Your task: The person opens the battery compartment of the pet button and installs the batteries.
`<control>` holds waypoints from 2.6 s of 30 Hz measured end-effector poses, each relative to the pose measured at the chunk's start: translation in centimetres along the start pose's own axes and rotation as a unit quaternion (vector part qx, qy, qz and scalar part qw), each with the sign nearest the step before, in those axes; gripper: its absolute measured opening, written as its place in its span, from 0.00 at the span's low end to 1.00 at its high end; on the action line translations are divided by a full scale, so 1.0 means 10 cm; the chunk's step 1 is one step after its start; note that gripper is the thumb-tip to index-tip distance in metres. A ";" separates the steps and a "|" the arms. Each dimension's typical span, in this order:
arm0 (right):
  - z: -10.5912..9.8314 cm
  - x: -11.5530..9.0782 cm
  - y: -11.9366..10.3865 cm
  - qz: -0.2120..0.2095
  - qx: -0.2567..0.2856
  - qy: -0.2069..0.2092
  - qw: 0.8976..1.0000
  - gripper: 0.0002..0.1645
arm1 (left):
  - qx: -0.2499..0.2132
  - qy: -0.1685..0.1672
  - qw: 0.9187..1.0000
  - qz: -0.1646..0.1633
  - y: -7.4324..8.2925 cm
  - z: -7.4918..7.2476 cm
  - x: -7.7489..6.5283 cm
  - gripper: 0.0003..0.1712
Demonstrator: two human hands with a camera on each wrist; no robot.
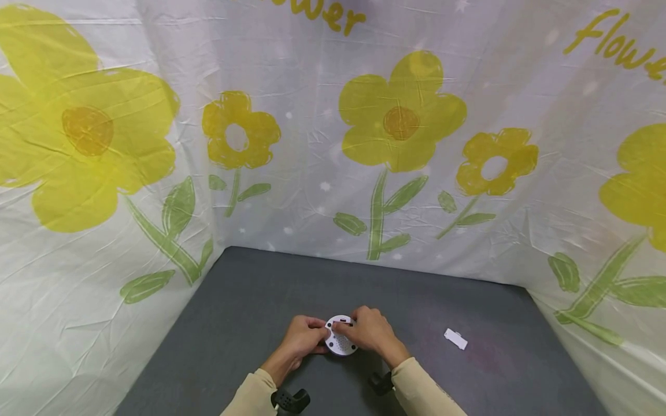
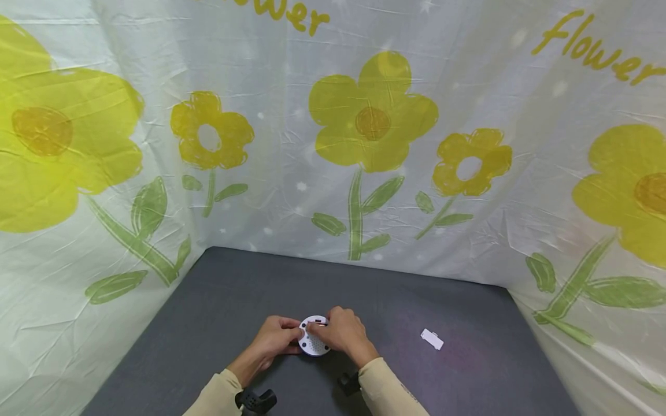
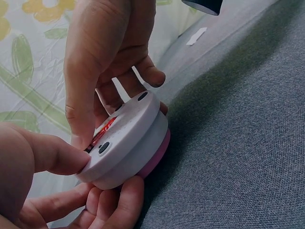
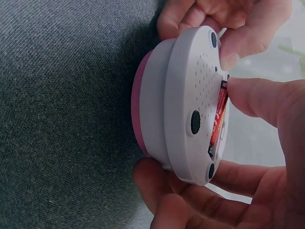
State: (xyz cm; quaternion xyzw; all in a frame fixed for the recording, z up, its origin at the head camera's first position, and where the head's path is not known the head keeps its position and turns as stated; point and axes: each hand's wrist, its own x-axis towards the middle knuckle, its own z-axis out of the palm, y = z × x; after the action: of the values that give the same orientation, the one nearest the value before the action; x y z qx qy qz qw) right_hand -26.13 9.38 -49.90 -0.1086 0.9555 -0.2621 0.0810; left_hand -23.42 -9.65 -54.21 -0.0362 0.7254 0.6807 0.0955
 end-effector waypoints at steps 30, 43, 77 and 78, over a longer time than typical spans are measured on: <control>0.09 0.06 0.09 -0.001 -0.004 0.028 1.000 0.31 | 0.002 0.001 1.000 -0.006 -0.01 0.00 0.01 0.18; 0.01 -0.02 0.00 -0.003 -0.003 0.032 0.999 0.27 | -0.001 0.002 1.000 -0.002 0.00 0.00 -0.01 0.17; -0.89 -0.18 0.71 0.031 -0.077 0.093 0.992 0.28 | 0.008 0.014 1.000 -0.017 -0.01 0.01 0.02 0.20; -0.91 -0.19 0.75 0.034 -0.081 0.092 0.992 0.28 | 0.007 0.013 1.000 -0.017 -0.01 0.02 0.02 0.20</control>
State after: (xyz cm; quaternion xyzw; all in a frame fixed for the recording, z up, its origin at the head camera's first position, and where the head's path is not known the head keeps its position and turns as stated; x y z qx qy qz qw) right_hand -27.43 20.52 -45.89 -0.0574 0.9801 -0.1899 -0.0069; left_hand -23.58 -9.49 -54.33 -0.0569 0.7309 0.6730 0.0982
